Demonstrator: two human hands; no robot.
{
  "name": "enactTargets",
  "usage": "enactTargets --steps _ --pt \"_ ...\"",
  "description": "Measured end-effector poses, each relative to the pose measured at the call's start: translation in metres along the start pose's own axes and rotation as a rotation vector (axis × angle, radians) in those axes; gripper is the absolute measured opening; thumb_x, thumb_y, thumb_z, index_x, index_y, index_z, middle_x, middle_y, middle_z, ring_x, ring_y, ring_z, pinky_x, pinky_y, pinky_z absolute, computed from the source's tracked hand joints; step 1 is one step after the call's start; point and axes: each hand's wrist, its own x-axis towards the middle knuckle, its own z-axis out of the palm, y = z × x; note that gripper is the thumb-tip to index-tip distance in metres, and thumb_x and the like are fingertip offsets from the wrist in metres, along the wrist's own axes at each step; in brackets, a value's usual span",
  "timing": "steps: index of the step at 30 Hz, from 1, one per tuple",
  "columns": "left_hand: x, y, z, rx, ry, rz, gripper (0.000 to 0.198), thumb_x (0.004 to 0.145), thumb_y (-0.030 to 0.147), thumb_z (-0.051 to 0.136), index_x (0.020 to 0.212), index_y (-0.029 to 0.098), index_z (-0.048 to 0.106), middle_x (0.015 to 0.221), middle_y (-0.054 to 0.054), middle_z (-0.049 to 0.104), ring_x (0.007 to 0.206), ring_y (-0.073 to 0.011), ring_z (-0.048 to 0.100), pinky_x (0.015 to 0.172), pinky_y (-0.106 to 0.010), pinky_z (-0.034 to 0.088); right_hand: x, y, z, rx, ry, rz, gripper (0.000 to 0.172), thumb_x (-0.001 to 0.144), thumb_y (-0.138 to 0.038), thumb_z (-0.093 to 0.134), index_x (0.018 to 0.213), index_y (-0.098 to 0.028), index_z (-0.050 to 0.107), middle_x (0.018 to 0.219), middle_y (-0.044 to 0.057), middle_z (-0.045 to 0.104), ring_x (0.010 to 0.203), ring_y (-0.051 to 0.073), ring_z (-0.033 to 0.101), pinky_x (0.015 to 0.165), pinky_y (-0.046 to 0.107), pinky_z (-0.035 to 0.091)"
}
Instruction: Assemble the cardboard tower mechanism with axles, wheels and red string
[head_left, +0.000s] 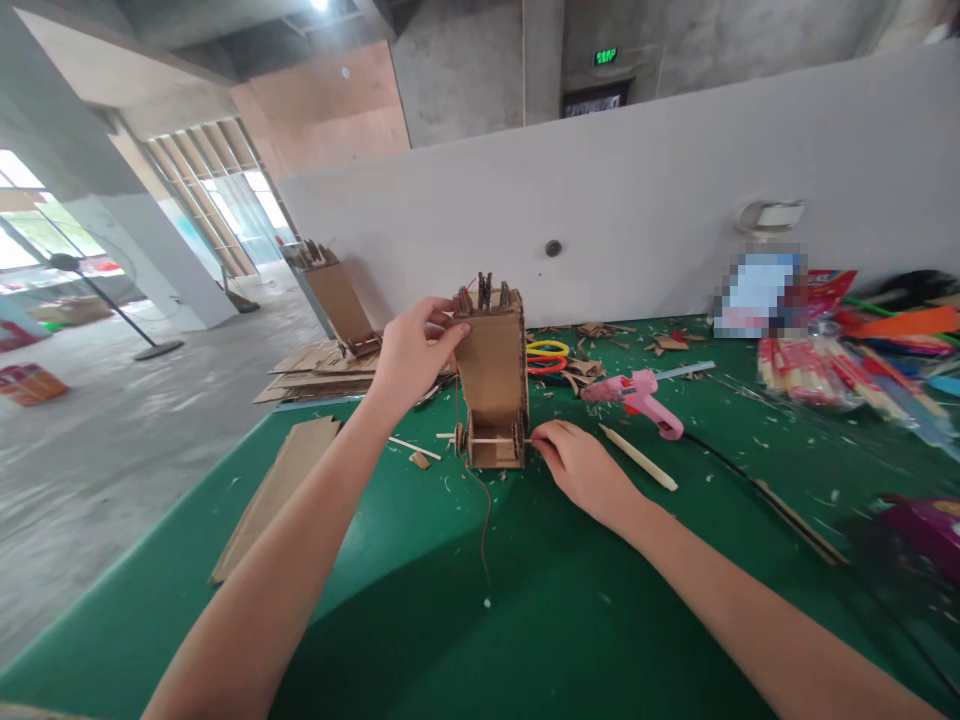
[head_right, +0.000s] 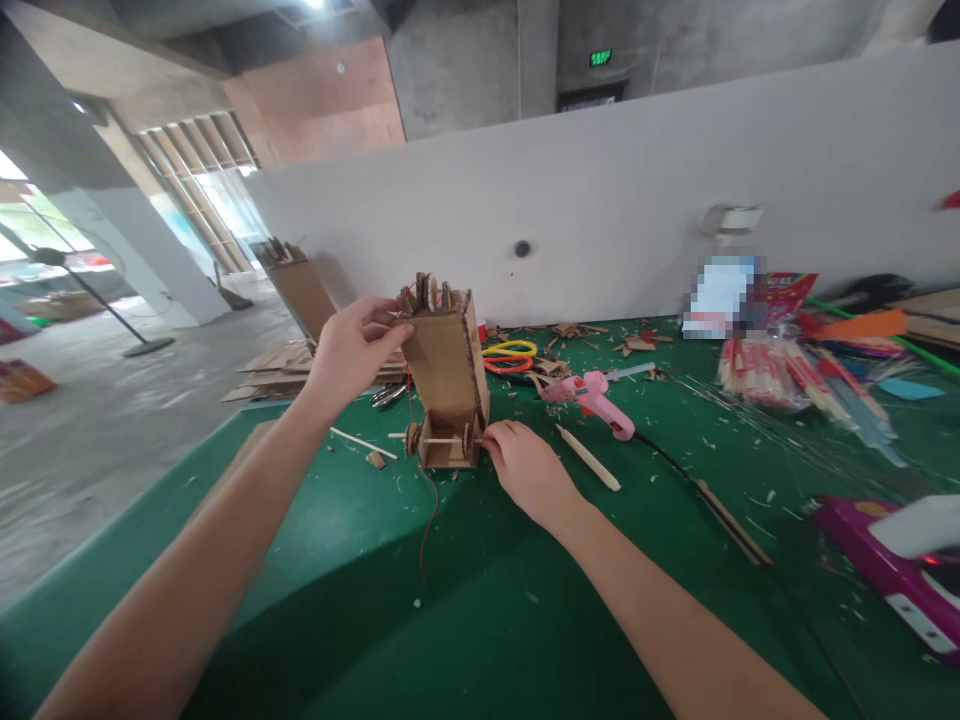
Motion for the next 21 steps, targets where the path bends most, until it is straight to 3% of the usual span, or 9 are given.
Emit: enactTargets --steps 8,16,21 --pt "0.0 0.0 0.0 -0.006 -0.027 0.027 0.025 0.076 0.028 0.06 0.099 0.019 0.056 0.078 -0.002 0.057 0.068 -0.0122 0.061 0.05 -0.02 0.053 0.001 0.01 0.001 0.134 0.069 0.01 0.013 0.084 -0.013 0.045 0.084 -0.018 0.056 0.082 0.005 0.063 0.079 0.018 0.059 0.071 0.033 0.047" --pt "0.003 -0.003 -0.03 0.032 -0.341 -0.047 0.038 0.074 0.024 0.06 0.111 0.024 0.052 0.071 -0.002 0.061 0.058 -0.0144 0.062 0.048 -0.024 0.051 0.002 0.007 -0.002 0.141 0.066 0.031 0.012 0.084 -0.016 0.045 0.082 -0.02 0.057 0.082 0.005 0.064 0.078 0.018 0.06 0.07 0.033 0.046" --pt "0.008 -0.001 -0.046 0.336 -0.406 0.064 0.013 0.074 0.028 0.057 0.081 0.02 0.065 0.073 -0.004 0.067 0.066 -0.0153 0.062 0.058 -0.026 0.048 0.002 0.01 0.0 0.138 0.068 0.025 0.013 0.085 -0.018 0.045 0.083 -0.02 0.057 0.084 0.005 0.064 0.08 0.019 0.06 0.071 0.034 0.046"
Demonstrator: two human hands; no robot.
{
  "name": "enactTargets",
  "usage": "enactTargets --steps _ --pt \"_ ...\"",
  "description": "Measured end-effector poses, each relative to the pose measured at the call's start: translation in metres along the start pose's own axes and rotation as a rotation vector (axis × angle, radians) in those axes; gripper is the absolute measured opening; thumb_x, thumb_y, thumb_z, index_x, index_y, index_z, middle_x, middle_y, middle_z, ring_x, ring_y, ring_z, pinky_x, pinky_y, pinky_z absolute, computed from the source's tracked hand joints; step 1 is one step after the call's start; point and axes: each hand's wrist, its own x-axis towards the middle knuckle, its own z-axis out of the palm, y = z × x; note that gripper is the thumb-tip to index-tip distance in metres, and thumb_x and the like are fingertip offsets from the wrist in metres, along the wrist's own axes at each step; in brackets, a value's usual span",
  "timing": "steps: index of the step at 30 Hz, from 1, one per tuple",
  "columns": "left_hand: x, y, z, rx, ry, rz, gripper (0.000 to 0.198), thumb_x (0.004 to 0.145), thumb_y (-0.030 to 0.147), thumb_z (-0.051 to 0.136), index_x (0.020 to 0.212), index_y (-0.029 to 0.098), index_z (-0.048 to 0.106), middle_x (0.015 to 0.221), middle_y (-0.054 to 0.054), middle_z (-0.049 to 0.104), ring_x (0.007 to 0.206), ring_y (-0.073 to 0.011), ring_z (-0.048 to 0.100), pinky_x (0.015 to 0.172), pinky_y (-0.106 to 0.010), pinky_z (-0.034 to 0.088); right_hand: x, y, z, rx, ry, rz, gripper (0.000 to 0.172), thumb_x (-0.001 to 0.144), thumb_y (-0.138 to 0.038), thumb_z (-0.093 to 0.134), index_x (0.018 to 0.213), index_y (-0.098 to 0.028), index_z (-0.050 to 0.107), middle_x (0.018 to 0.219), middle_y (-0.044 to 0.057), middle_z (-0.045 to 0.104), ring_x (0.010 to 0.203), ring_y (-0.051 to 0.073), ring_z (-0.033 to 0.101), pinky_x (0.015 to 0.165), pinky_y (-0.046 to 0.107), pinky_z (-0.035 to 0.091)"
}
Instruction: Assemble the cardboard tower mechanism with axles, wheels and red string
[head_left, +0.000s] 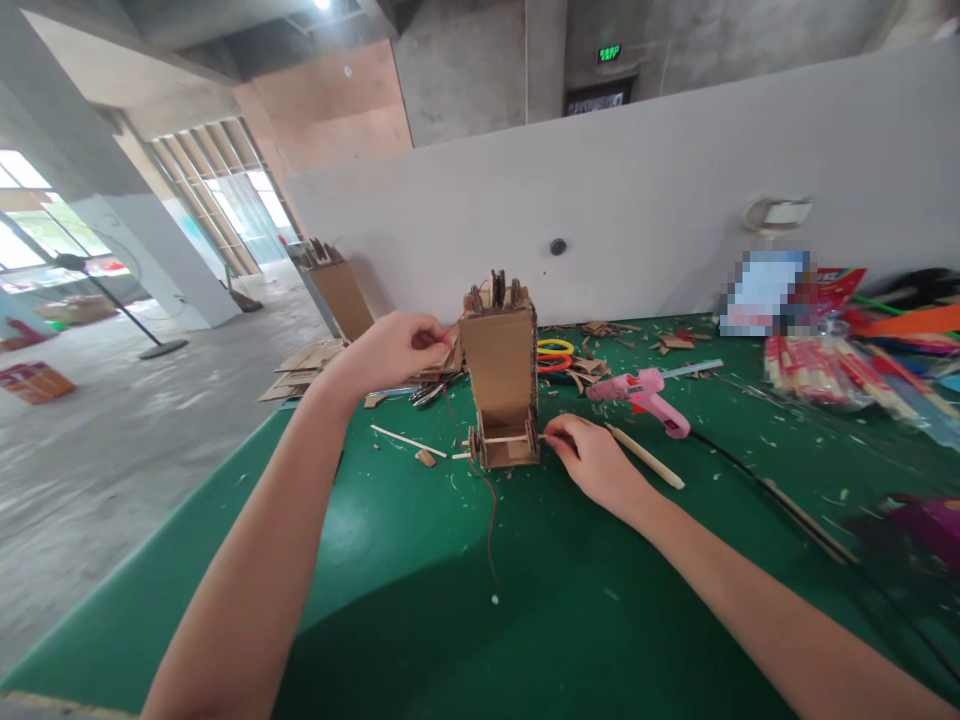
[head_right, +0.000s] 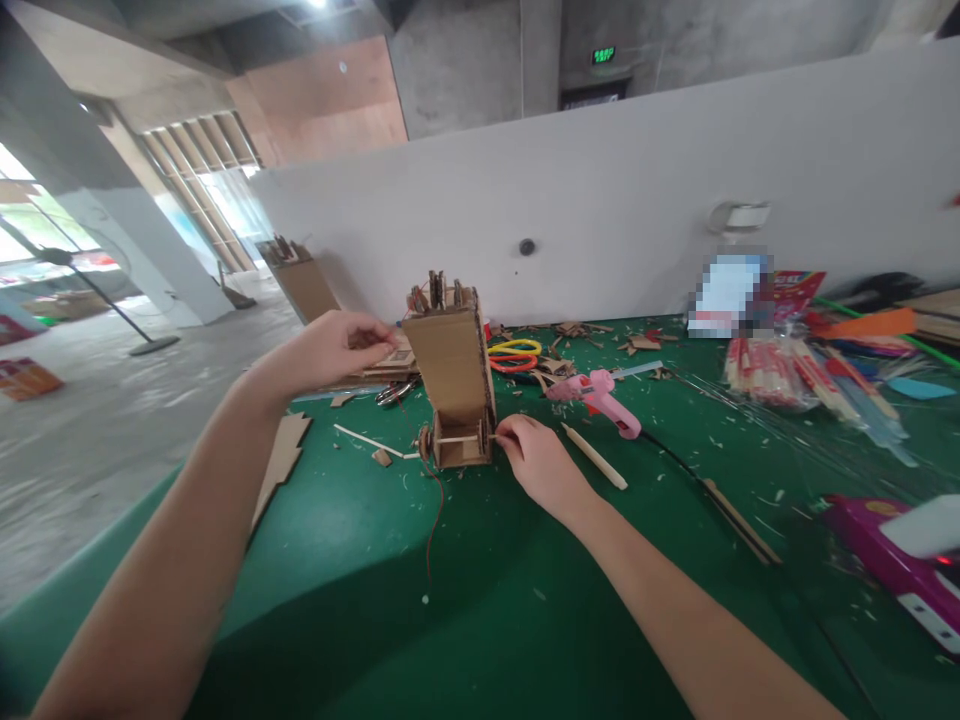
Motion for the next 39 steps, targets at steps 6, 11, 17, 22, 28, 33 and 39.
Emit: enactTargets --steps 6,11,17,22,28,33,39 --pt "-0.008 -0.012 -0.021 -0.157 -0.106 -0.044 0.015 0.076 0.033 0.054 0.079 0.02 0.06 0.069 -0.003 0.067 0.061 -0.0138 0.06 0.056 -0.025 0.045 -0.001 0.002 0.002 0.014 0.002 0.023 0.013 0.086 -0.02 0.045 0.084 -0.02 0.057 0.084 0.005 0.064 0.078 0.018 0.06 0.071 0.033 0.046" --pt "-0.027 -0.022 -0.043 -0.51 -0.156 -0.137 0.024 0.074 0.041 0.059 0.089 0.021 0.056 0.048 0.006 0.046 0.046 -0.0079 0.046 0.048 -0.022 0.038 -0.001 0.001 0.002 0.023 0.0 0.032 0.014 0.085 -0.02 0.044 0.084 -0.019 0.059 0.083 0.005 0.064 0.076 0.018 0.06 0.07 0.034 0.046" --pt "-0.052 -0.026 -0.061 -0.731 0.051 -0.016 0.059 0.057 0.067 0.058 0.103 0.03 0.052 0.046 0.009 0.036 0.027 -0.0011 0.029 0.032 -0.017 0.026 0.0 0.002 0.002 0.012 -0.013 0.035 0.013 0.085 -0.019 0.044 0.083 -0.02 0.057 0.081 0.005 0.063 0.076 0.018 0.059 0.069 0.034 0.047" --pt "-0.069 0.037 -0.057 -0.755 -0.388 0.119 0.06 0.057 0.067 0.062 0.103 0.029 0.06 0.05 0.004 0.058 0.031 -0.0103 0.05 0.031 -0.021 0.039 -0.003 -0.003 0.002 -0.016 0.034 0.009 0.014 0.083 -0.02 0.045 0.094 -0.018 0.053 0.093 0.009 0.059 0.089 0.021 0.057 0.079 0.039 0.047" --pt "-0.074 0.137 0.001 -0.589 -0.814 0.261 0.036 0.081 0.033 0.055 0.117 0.026 0.056 0.094 -0.003 0.068 0.069 -0.0109 0.064 0.059 -0.019 0.05 -0.003 -0.032 -0.02 0.279 0.128 0.036 0.021 0.087 -0.032 0.044 0.104 -0.02 0.051 0.098 0.008 0.058 0.092 0.021 0.056 0.084 0.041 0.046" --pt "-0.084 0.143 0.068 -0.463 -0.984 0.387 0.041 0.084 0.034 0.053 0.12 0.015 0.053 0.098 -0.007 0.068 0.074 -0.0127 0.064 0.063 -0.02 0.049 0.007 -0.075 -0.04 0.996 -0.11 0.205 0.042 0.089 -0.052 0.036 0.113 -0.019 0.047 0.099 0.01 0.062 0.08 0.018 0.062 0.065 0.034 0.053" --pt "-0.1 0.135 0.082 -0.157 -0.966 0.573 0.04 0.09 0.032 0.04 0.127 0.019 0.048 0.108 -0.009 0.065 0.09 -0.0242 0.065 0.061 -0.031 0.049 0.032 -0.112 -0.05 0.985 -0.117 0.344 0.039 0.079 -0.033 0.061 0.113 -0.018 0.049 0.085 0.004 0.06 0.062 0.011 0.058 0.043 0.022 0.046"
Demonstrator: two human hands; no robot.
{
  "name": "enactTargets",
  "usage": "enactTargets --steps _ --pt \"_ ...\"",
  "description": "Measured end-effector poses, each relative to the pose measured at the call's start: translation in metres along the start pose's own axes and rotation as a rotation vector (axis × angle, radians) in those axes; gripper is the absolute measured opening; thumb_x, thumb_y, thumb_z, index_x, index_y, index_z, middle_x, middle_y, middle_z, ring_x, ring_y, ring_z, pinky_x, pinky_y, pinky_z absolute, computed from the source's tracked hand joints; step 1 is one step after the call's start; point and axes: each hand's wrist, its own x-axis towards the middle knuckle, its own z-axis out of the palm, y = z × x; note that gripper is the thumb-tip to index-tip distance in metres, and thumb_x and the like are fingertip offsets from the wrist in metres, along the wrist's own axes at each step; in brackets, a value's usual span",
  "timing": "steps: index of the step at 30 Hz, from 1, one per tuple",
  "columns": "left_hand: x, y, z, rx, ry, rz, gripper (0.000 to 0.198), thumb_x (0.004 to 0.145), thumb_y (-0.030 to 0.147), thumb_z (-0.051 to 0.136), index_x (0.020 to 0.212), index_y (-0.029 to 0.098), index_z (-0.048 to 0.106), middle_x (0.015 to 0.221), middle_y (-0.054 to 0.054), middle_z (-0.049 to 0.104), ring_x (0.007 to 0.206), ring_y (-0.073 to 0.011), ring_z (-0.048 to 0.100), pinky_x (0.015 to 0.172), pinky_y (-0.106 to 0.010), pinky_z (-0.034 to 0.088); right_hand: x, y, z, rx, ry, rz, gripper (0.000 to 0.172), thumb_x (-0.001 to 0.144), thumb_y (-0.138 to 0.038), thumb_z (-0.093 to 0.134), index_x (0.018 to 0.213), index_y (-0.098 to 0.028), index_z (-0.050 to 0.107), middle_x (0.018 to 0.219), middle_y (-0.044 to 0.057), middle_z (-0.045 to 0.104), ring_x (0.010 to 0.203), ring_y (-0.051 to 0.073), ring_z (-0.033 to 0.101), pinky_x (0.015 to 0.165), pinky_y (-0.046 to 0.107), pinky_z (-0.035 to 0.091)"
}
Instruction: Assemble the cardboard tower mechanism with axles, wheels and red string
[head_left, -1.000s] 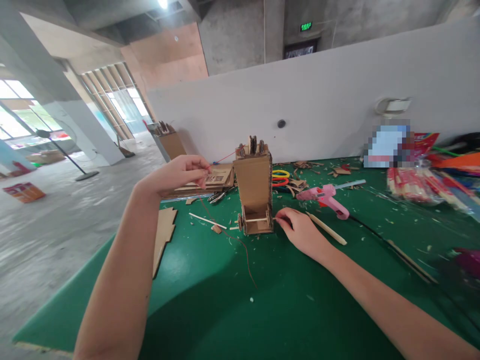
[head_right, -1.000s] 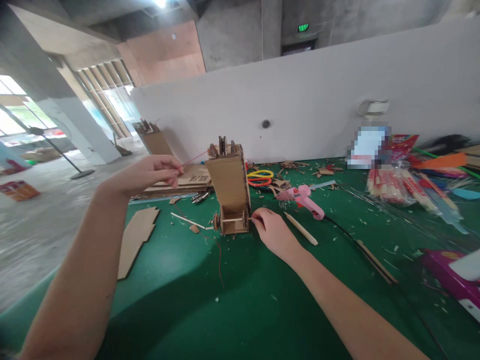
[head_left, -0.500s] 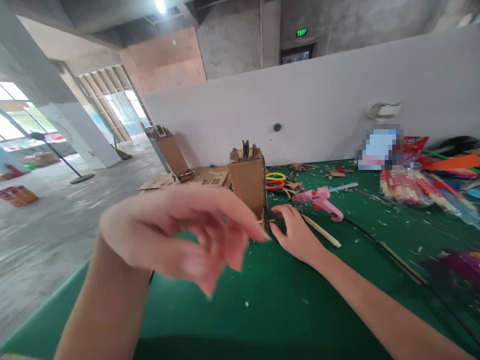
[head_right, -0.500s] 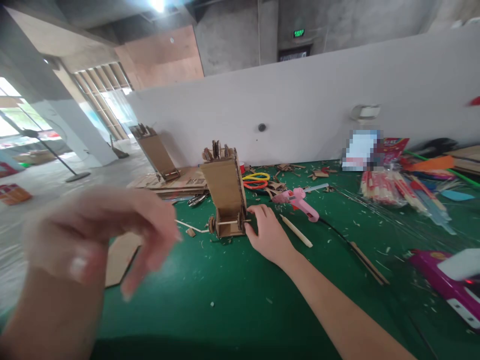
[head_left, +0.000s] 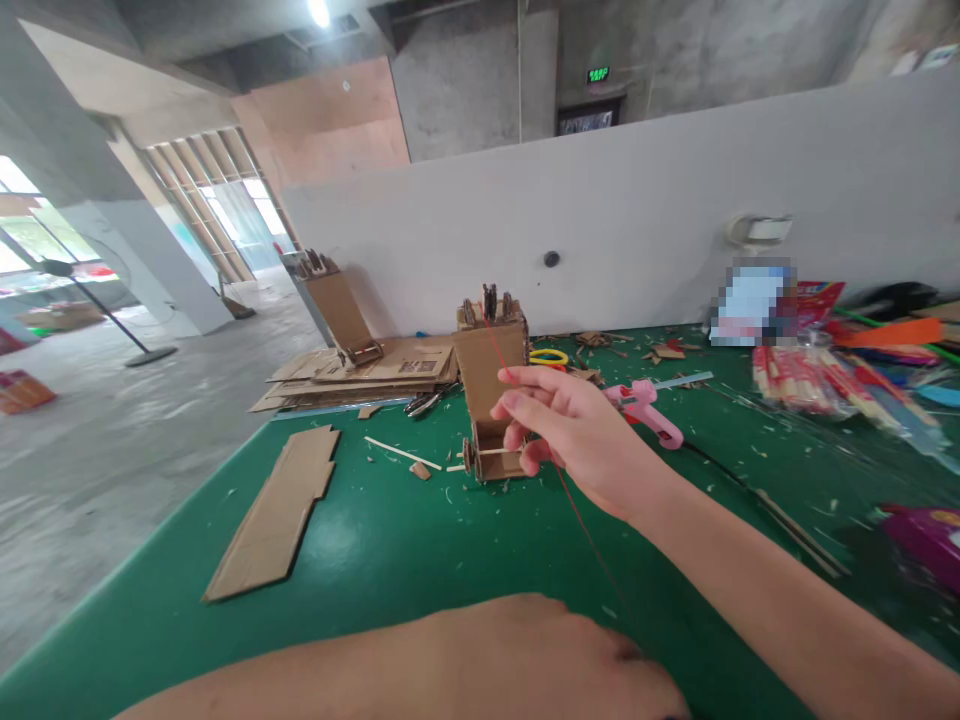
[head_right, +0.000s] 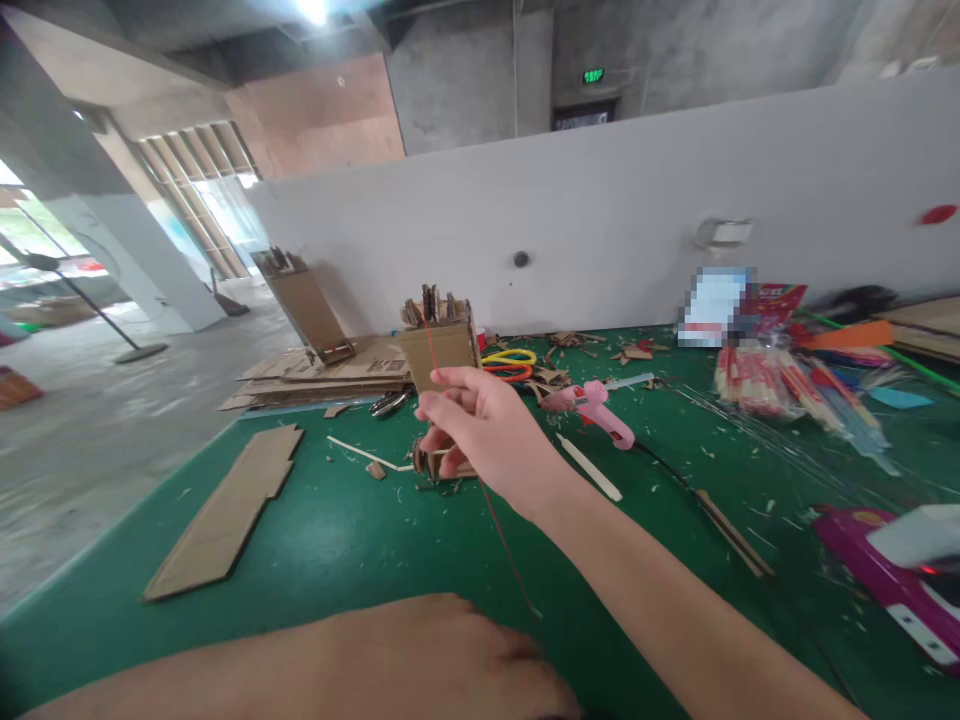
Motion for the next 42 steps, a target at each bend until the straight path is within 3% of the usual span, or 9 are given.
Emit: enactTargets --steps 3,7,9,12,14,20,26,34,42 --pt "-0.023 0.001 -0.012 0.04 -0.017 0.062 0.047 0.089 0.033 0.041 0.136 0.031 0.037 0.109 -0.006 0.065 0.082 -0.0231 0.067 0.054 -0.031 0.048 0.006 -0.005 0.0 -0.12 0.045 -0.095 0.021 0.084 -0.036 0.054 0.094 -0.017 0.057 0.069 -0.001 0.055 0.048 0.006 0.048 0.039 0.019 0.04" --pt "-0.075 -0.017 -0.056 -0.173 0.032 -0.044 0.029 0.085 0.027 0.052 0.114 0.028 0.057 0.097 0.0 0.069 0.076 -0.0142 0.067 0.062 -0.022 0.051 0.002 0.002 -0.008 -0.329 0.068 -0.189 0.02 0.086 -0.037 0.049 0.091 -0.02 0.058 0.068 -0.002 0.056 0.048 0.007 0.05 0.043 0.022 0.042" --pt "-0.096 -0.038 -0.081 -0.188 0.442 -0.154 0.016 0.088 0.026 0.047 0.094 0.025 0.061 0.078 0.002 0.068 0.063 -0.01 0.063 0.056 -0.021 0.05 -0.002 0.006 -0.013 -0.454 0.093 -0.209 0.019 0.087 -0.037 0.048 0.091 -0.021 0.058 0.069 -0.001 0.059 0.052 0.009 0.054 0.047 0.024 0.043" --pt "-0.106 -0.077 -0.11 -0.006 1.416 -0.232 0.01 0.087 0.026 0.05 0.083 0.022 0.057 0.066 0.002 0.058 0.061 -0.0088 0.057 0.056 -0.023 0.049 -0.002 0.005 -0.015 -0.667 0.067 -0.226 0.018 0.084 -0.034 0.051 0.08 -0.021 0.061 0.069 0.001 0.063 0.059 0.012 0.057 0.054 0.027 0.044" --pt "-0.098 -0.101 -0.119 0.111 1.614 -0.26 0.016 0.081 0.023 0.057 0.097 0.021 0.056 0.091 -0.002 0.061 0.084 -0.0136 0.059 0.071 -0.029 0.051 0.003 0.0 -0.014 -0.681 0.033 -0.203 0.014 0.08 -0.032 0.056 0.074 -0.02 0.06 0.069 0.001 0.064 0.063 0.014 0.058 0.056 0.028 0.044" --pt "-0.058 -0.124 -0.121 0.144 1.252 -0.247 0.038 0.083 0.024 0.051 0.121 0.024 0.047 0.129 -0.006 0.051 0.121 -0.022 0.045 0.092 -0.038 0.047 0.028 -0.019 0.002 -0.168 0.06 0.009 0.026 0.076 -0.033 0.064 0.094 -0.018 0.053 0.064 -0.001 0.06 0.051 0.01 0.055 0.056 0.029 0.049" --pt "-0.045 -0.118 -0.12 0.149 1.333 -0.281 0.028 0.084 0.023 0.05 0.112 0.02 0.052 0.109 -0.007 0.062 0.098 -0.017 0.059 0.079 -0.031 0.052 0.047 -0.031 0.007 -0.203 0.053 -0.068 0.01 0.082 -0.029 0.055 0.079 -0.019 0.057 0.039 -0.01 0.031 0.037 0.005 0.03 0.052 0.027 0.05" --pt "-0.039 -0.118 -0.118 0.283 1.322 -0.2 0.043 0.077 0.013 0.055 0.119 0.022 0.05 0.115 -0.009 0.052 0.094 -0.0148 0.056 0.072 -0.025 0.05 0.076 -0.051 0.005 -0.537 0.04 -0.426 0.014 0.084 -0.028 0.054 0.076 -0.018 0.059 0.063 0.001 0.054 0.049 0.008 0.048 0.043 0.021 0.041" --pt "-0.029 -0.116 -0.116 0.332 1.4 -0.258 0.037 0.081 0.018 0.052 0.118 0.021 0.047 0.089 -0.003 0.057 0.07 -0.0112 0.051 0.064 -0.025 0.046 0.08 -0.055 0.01 -0.239 0.124 -0.345 0.01 0.081 -0.025 0.052 0.076 -0.018 0.058 0.066 0.0 0.05 0.058 0.01 0.05 0.039 0.018 0.039"
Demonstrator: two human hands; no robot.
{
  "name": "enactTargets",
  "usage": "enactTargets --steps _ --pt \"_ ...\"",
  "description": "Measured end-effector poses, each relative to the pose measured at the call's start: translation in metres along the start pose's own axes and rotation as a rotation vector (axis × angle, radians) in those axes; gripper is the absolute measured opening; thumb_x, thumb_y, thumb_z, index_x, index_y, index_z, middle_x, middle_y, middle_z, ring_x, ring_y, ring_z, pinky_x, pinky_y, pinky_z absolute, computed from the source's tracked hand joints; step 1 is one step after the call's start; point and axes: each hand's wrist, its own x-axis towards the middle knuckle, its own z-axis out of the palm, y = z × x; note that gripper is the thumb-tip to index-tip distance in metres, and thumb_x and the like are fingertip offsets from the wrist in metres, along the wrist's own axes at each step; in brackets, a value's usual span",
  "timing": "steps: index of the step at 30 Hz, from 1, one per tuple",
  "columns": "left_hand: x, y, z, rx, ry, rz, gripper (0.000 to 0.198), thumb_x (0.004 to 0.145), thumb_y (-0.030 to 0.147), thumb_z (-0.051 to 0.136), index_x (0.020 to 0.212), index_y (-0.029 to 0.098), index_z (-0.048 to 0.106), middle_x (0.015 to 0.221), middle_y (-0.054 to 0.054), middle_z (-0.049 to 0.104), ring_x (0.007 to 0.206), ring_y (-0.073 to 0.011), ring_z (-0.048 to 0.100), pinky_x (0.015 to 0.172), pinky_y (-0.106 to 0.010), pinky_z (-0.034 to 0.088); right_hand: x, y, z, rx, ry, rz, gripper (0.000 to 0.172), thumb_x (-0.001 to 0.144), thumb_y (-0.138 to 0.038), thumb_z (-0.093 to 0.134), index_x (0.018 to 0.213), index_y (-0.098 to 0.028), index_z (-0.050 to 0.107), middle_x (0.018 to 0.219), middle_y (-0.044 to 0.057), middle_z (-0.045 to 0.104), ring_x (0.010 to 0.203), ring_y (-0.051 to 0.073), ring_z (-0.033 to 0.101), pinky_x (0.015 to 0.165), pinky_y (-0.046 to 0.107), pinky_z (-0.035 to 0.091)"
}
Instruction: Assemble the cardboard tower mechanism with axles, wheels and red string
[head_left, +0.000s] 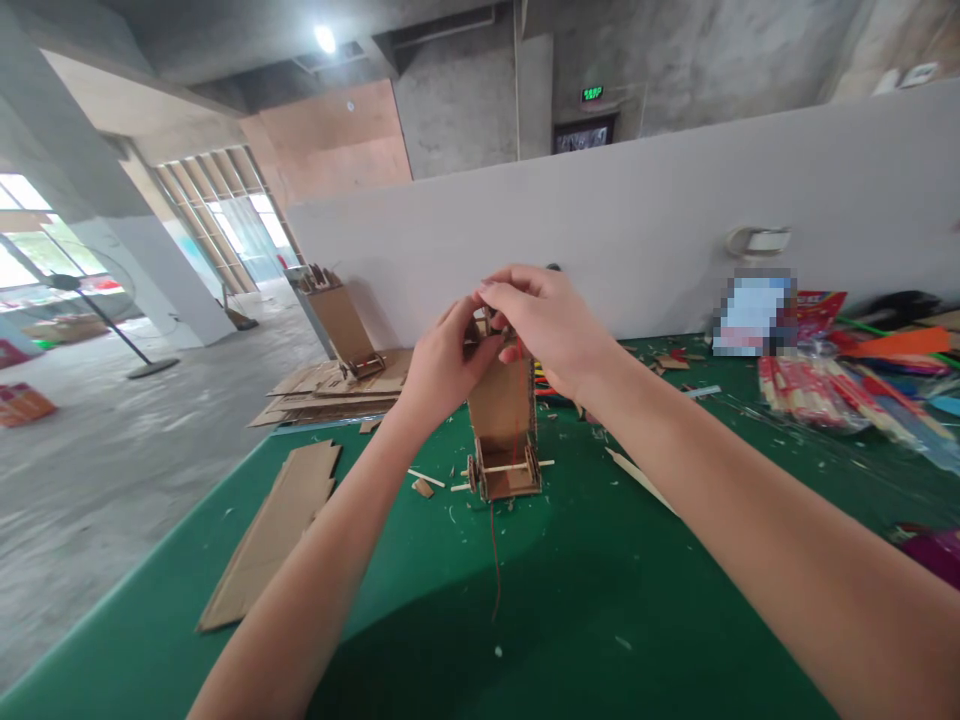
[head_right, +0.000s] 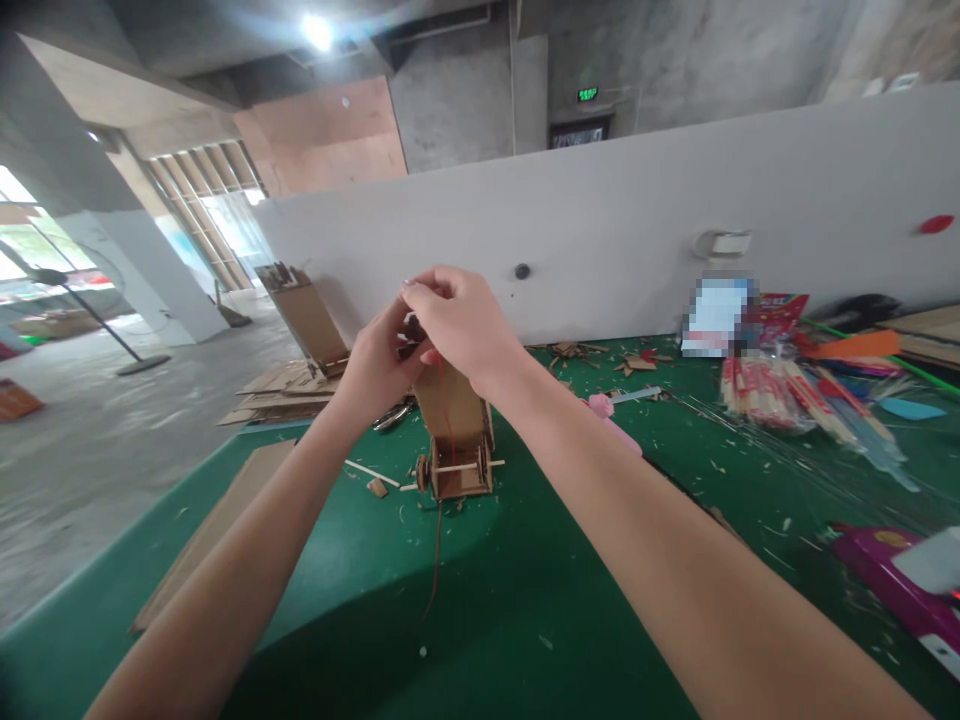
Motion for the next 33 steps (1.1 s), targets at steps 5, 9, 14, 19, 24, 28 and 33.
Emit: enactTargets --steps 5,9,14,19,24,28,33 --pt "0.0 0.001 0.0 -0.008 0.015 -0.006 0.039 0.079 0.018 0.055 0.117 0.022 0.048 0.107 -0.004 0.059 0.078 -0.0117 0.054 0.069 -0.026 0.047 0.005 -0.003 -0.004 0.1 0.02 0.015 0.007 0.081 -0.022 0.052 0.075 -0.018 0.054 0.07 -0.001 0.049 0.048 0.005 0.041 0.036 0.018 0.029" --pt "0.001 0.002 -0.003 -0.032 -0.01 -0.022 0.039 0.081 0.023 0.054 0.119 0.023 0.049 0.116 -0.004 0.06 0.082 -0.0122 0.056 0.068 -0.025 0.047 0.006 -0.003 -0.008 0.14 0.077 0.012 0.006 0.081 -0.018 0.05 0.075 -0.018 0.052 0.065 -0.004 0.043 0.043 0.003 0.031 0.036 0.02 0.021" --pt "0.001 0.0 -0.003 -0.092 -0.015 -0.07 0.037 0.087 0.027 0.045 0.124 0.024 0.047 0.113 -0.006 0.063 0.083 -0.0126 0.06 0.069 -0.026 0.048 -0.003 -0.006 -0.007 0.117 0.074 0.031 0.006 0.08 -0.018 0.051 0.075 -0.018 0.054 0.056 -0.006 0.038 0.041 0.004 0.027 0.036 0.021 0.019" --pt "0.001 0.0 -0.003 -0.052 -0.012 -0.048 0.041 0.083 0.023 0.051 0.124 0.025 0.046 0.112 -0.004 0.063 0.078 -0.0113 0.059 0.07 -0.026 0.048 -0.018 -0.003 -0.011 0.002 0.048 0.027 0.007 0.08 -0.023 0.053 0.08 -0.019 0.058 0.053 -0.006 0.037 0.04 0.005 0.028 0.037 0.023 0.019" --pt "0.001 -0.002 -0.005 -0.005 -0.014 -0.034 0.046 0.079 0.021 0.056 0.124 0.025 0.046 0.117 -0.003 0.06 0.08 -0.0117 0.057 0.074 -0.027 0.048 -0.033 0.01 -0.017 -0.064 0.064 0.061 0.011 0.08 -0.024 0.05 0.085 -0.019 0.058 0.051 -0.006 0.036 0.04 0.006 0.028 0.039 0.024 0.02" --pt "0.001 -0.001 -0.006 0.027 -0.023 0.002 0.043 0.08 0.021 0.055 0.122 0.027 0.049 0.121 -0.004 0.058 0.098 -0.0159 0.057 0.081 -0.03 0.047 -0.042 0.024 -0.016 -0.067 0.086 0.105 0.014 0.081 -0.024 0.048 0.089 -0.02 0.059 0.05 -0.007 0.036 0.04 0.006 0.029 0.039 0.023 0.02" --pt "0.0 0.0 -0.004 0.021 -0.012 -0.005 0.042 0.084 0.029 0.052 0.125 0.026 0.046 0.121 -0.005 0.058 0.104 -0.0182 0.056 0.082 -0.032 0.047 -0.046 0.028 -0.012 0.07 0.11 0.152 0.011 0.08 -0.022 0.048 0.088 -0.021 0.056 0.048 -0.008 0.035 0.038 0.006 0.028 0.038 0.023 0.018"
